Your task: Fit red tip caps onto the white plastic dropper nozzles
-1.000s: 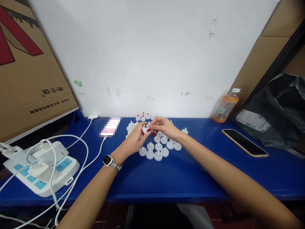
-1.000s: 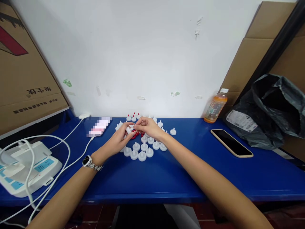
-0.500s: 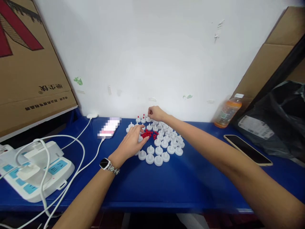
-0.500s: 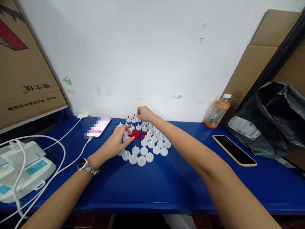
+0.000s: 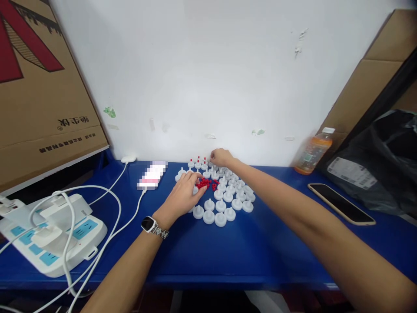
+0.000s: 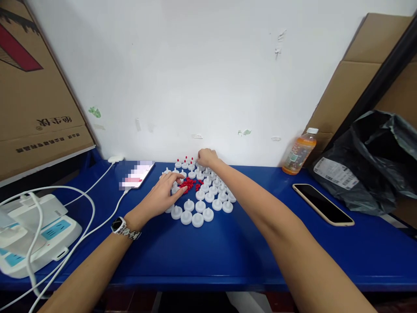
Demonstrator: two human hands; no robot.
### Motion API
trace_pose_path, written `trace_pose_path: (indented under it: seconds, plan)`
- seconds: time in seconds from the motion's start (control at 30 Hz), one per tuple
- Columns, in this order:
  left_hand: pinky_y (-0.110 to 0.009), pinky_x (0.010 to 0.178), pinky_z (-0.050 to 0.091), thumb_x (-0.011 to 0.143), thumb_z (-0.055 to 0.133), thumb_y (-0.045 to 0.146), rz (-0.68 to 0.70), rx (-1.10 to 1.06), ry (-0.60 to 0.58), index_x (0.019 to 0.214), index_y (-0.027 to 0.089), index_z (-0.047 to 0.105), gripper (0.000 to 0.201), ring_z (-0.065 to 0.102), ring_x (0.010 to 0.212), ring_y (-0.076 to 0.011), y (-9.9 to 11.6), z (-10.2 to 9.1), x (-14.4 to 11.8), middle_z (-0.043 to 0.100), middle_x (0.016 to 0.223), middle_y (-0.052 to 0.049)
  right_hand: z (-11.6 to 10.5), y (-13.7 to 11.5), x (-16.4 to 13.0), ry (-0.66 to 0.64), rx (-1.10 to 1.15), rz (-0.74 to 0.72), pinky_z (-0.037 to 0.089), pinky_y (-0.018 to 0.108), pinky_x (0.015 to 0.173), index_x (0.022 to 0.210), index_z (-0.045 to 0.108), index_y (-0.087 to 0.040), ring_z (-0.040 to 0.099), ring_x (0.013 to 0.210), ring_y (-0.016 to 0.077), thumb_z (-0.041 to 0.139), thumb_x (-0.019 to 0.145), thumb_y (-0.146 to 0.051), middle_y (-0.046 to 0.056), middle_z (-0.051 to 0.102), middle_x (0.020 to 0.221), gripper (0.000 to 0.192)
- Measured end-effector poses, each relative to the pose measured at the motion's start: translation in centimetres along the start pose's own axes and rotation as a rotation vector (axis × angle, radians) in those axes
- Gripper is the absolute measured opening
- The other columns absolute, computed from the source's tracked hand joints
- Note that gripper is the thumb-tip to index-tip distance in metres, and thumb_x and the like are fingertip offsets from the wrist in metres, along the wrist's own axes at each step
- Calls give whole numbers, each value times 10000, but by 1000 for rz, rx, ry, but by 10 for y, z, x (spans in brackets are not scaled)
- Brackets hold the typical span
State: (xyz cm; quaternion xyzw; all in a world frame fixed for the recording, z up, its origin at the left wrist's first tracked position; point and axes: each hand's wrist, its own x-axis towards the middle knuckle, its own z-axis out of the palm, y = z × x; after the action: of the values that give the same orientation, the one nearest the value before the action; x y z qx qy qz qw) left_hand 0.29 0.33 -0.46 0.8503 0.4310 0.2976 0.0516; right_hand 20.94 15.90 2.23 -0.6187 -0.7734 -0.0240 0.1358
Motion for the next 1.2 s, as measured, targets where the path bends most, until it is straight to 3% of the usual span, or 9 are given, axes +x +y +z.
trace_pose_path:
  seconds: [0.2,0.37,0.47,0.6,0.7,0.8,0.97,1.07,1.2]
  plan:
    - [-465,983,443,971,466,426,-36,-15,-6,1234,225,531,338,533,1095,-264,1,-4,0,596,1102,-71,-5,-4,-16,69,78,-14,443,298,829,955,731,-185,661,929,209,563,867,-213,83,748,980,191]
    - [-462,988,440,957,498,407,-11,24,97,1302,219,472,395,501,1159,-278,5,-7,0,540,1262,-96,-22,-19,-67,263,460,-142,442,266,727,894,726,-172,621,761,156,586,870,-270,47,739,869,172]
    - [-466,1000,432,946,521,411,15,31,116,1335,232,449,434,493,1172,-281,10,-7,0,531,1310,-91,-28,-36,-106,208,696,-218,433,257,678,850,721,-168,581,687,136,603,870,-306,22,720,787,182]
    - [-466,959,450,990,428,418,0,15,32,1282,237,501,351,531,1122,-275,11,-5,1,608,1212,-74,-28,-47,-133,140,876,-245,411,244,634,846,721,-161,565,667,128,595,882,-339,11,707,751,220]
    - [-472,964,448,1009,373,430,-2,27,-4,1246,206,527,360,540,1137,-281,7,-2,1,627,1172,-90,-24,-39,-132,128,807,-207,404,258,652,809,711,-157,571,677,137,531,921,-360,22,710,752,294]
    - [-481,997,433,1017,348,438,18,40,-11,1249,184,524,387,531,1161,-282,3,1,1,617,1203,-106,-20,-27,-121,106,511,-164,391,309,779,820,726,-175,600,788,176,548,896,-310,36,728,805,236]
    - [-493,1012,427,1016,356,423,23,33,-37,1248,181,528,377,523,1151,-277,1,3,1,615,1204,-108,-15,-25,-101,-41,52,-162,292,416,938,850,759,-199,565,1036,288,641,811,-301,98,741,891,161]
    - [-490,1006,435,1012,364,413,34,21,-39,1236,189,535,359,525,1135,-273,1,3,1,618,1189,-106,-11,-30,-93,-102,-18,-147,290,416,928,863,762,-195,575,1020,291,657,787,-279,120,741,904,155]
    - [-482,984,454,1007,371,429,40,2,-33,1210,199,551,356,534,1110,-271,2,2,1,624,1157,-100,-6,-32,-94,-69,12,-141,293,403,911,817,748,-193,590,1001,280,624,784,-196,105,744,882,128]
